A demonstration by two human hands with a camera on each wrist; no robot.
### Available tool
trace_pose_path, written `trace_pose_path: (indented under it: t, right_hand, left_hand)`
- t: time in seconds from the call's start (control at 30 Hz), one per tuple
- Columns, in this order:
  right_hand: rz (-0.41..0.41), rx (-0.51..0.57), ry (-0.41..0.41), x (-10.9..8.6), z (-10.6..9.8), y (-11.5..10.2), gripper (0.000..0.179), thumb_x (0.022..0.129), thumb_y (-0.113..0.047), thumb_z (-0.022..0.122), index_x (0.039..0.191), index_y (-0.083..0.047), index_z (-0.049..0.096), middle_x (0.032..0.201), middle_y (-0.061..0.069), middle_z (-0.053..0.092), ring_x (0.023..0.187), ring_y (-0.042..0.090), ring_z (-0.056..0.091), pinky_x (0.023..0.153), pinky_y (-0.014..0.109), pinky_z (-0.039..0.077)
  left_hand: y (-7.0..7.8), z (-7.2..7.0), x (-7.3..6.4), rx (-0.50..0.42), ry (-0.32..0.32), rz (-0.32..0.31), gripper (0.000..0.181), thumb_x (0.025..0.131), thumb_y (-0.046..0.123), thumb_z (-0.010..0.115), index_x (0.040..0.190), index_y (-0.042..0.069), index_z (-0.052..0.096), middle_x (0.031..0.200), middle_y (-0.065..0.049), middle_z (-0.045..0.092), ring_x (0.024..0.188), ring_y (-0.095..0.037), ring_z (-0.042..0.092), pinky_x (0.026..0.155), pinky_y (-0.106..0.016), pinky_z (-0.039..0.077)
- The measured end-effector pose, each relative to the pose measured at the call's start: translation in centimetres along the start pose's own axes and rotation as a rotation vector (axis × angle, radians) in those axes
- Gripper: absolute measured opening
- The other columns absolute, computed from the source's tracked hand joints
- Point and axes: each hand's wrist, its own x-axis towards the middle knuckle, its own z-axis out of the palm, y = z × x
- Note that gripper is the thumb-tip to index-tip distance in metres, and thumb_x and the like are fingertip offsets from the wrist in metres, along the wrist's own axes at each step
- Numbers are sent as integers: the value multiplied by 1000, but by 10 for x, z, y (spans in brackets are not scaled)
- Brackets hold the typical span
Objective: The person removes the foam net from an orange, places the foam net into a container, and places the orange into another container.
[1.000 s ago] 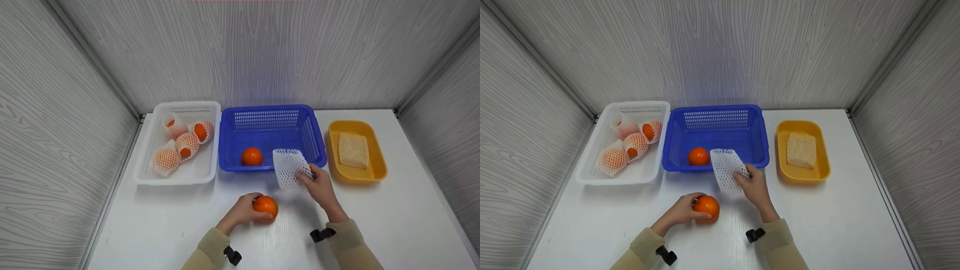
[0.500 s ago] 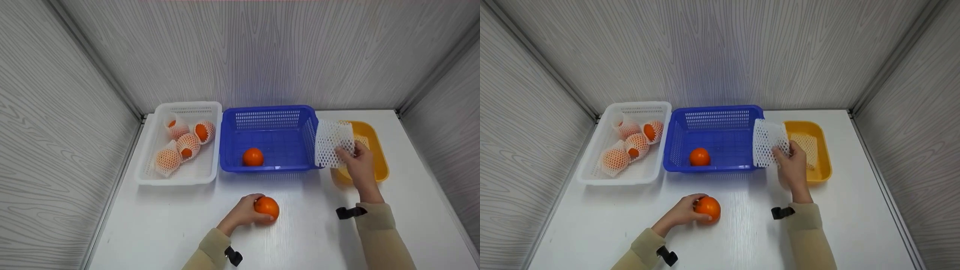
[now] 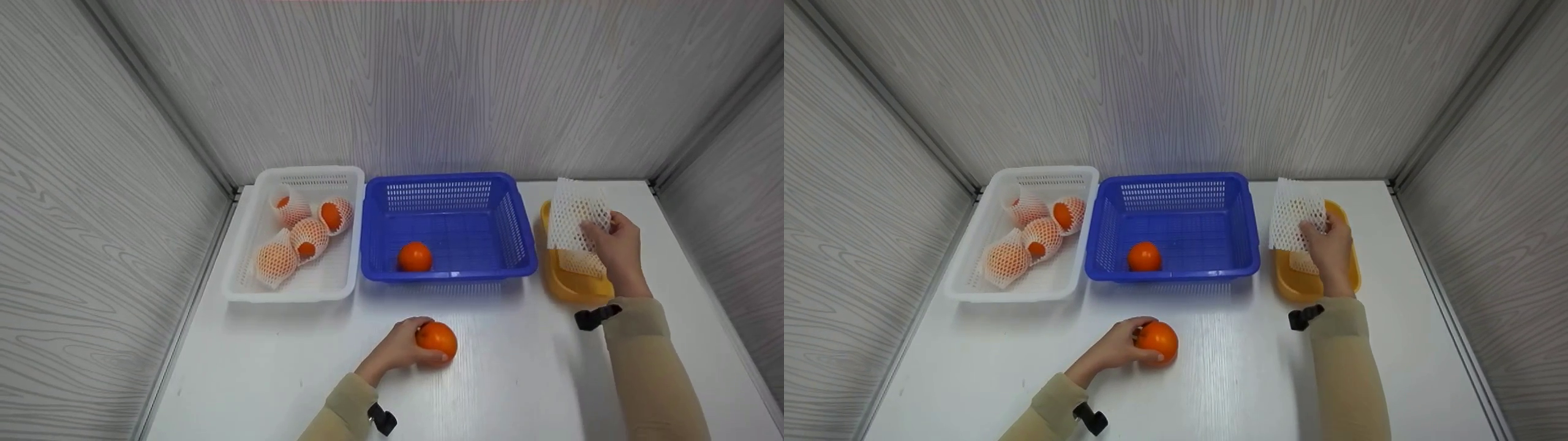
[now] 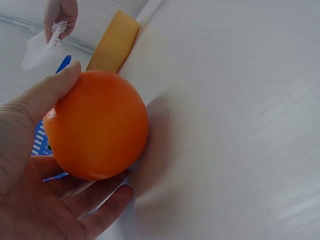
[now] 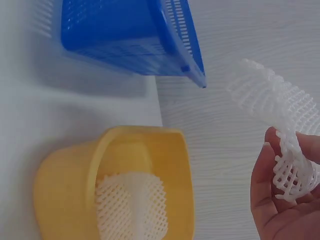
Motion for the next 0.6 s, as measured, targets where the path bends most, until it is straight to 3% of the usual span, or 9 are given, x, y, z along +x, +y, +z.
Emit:
trace_pose_path:
  t: [0.13,0.3,0.5,0.6]
  right_hand:
    - [52,-74,-11,11,-2,11,60,99,-33,56,147,-2,38,125,12,51,93,12,56,70,19,52]
    - [178,-145,-3,21,-2,23,63,99,-34,53,149,0,34,135,19,45,98,19,56,73,21,53]
    - [247,-141,-70,28,3,35,71,100,-34,52,153,2,22,143,26,39,109,28,56,84,30,54]
    - [275,-165,-95,29,6,40,74,100,-30,52,155,2,14,150,29,31,119,36,52,97,39,48]
  left_hand:
    - [0,0,-1,-5,1,-3,77,73,43,85,134,6,56,128,-7,58,113,-25,54,96,-45,45]
    - [0,0,-1,-11,7,4,76,72,42,86,132,6,57,127,-6,58,112,-25,54,94,-45,46]
    - [-1,0,-1,-19,10,6,75,72,43,86,131,6,58,126,-6,59,110,-23,55,94,-43,46]
    - [-2,0,-1,-27,7,3,76,71,44,86,131,7,58,125,-4,59,109,-22,55,94,-43,46]
